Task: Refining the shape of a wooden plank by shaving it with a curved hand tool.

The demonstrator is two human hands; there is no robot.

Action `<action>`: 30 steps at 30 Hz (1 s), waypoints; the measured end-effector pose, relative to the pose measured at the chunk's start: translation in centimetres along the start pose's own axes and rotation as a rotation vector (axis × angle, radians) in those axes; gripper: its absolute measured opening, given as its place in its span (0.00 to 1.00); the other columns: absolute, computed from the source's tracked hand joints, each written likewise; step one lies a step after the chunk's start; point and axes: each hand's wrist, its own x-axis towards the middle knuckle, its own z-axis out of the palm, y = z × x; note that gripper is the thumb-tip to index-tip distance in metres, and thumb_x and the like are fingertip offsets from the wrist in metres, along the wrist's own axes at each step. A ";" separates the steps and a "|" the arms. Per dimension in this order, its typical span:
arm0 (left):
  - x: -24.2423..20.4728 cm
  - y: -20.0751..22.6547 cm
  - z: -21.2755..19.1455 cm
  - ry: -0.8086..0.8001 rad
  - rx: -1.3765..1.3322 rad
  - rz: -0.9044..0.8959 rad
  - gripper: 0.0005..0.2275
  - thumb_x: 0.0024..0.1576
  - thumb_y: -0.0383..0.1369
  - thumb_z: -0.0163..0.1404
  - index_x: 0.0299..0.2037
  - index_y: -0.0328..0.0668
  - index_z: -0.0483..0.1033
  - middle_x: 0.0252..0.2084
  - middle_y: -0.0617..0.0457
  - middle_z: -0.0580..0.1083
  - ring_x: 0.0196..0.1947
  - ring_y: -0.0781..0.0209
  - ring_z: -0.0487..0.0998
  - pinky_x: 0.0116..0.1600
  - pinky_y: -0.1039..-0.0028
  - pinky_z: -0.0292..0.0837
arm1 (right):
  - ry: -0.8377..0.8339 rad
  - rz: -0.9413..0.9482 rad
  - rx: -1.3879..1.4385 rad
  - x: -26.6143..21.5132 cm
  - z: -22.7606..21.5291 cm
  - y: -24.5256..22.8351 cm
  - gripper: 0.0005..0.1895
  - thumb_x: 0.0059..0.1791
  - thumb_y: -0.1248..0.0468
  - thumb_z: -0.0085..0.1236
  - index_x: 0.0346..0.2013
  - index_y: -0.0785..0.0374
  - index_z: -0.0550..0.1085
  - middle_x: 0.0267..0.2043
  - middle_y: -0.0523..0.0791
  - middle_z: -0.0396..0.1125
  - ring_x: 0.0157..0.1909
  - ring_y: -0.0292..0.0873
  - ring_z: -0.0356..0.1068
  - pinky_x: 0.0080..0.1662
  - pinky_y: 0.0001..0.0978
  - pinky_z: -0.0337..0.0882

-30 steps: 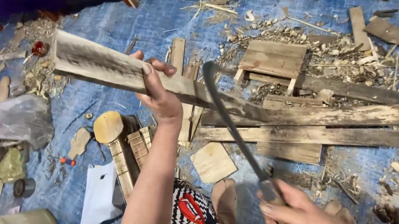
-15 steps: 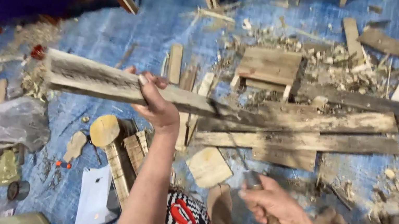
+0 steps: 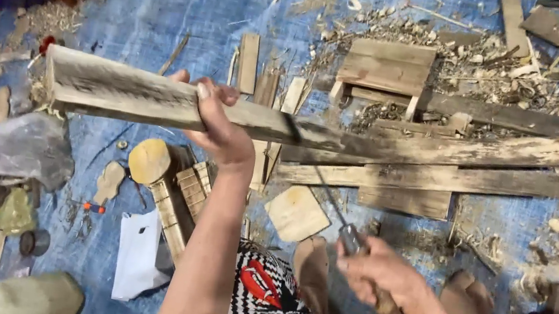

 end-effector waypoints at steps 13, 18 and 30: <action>0.0 -0.2 -1.0 0.008 -0.061 -0.010 0.13 0.65 0.30 0.40 0.58 0.39 0.60 0.34 0.55 0.65 0.29 0.64 0.65 0.39 0.72 0.65 | 0.389 0.159 0.088 0.2 -4.7 2.0 0.12 0.46 0.75 0.58 0.43 0.66 0.70 0.14 0.44 0.59 0.12 0.38 0.54 0.14 0.30 0.52; 0.5 -1.1 -0.9 -0.032 -0.177 -0.053 0.14 0.63 0.27 0.38 0.59 0.41 0.60 0.37 0.54 0.68 0.30 0.66 0.66 0.39 0.74 0.66 | 0.363 0.077 -0.022 -0.3 -1.4 0.2 0.07 0.47 0.75 0.59 0.35 0.66 0.69 0.15 0.46 0.59 0.13 0.38 0.54 0.15 0.30 0.52; 0.8 -1.3 -3.2 0.092 -0.194 -0.109 0.14 0.60 0.25 0.42 0.56 0.41 0.63 0.35 0.55 0.67 0.31 0.67 0.66 0.38 0.76 0.66 | 0.313 0.155 -0.050 -0.6 6.1 -1.4 0.09 0.47 0.79 0.61 0.36 0.71 0.70 0.11 0.47 0.59 0.09 0.39 0.54 0.13 0.32 0.53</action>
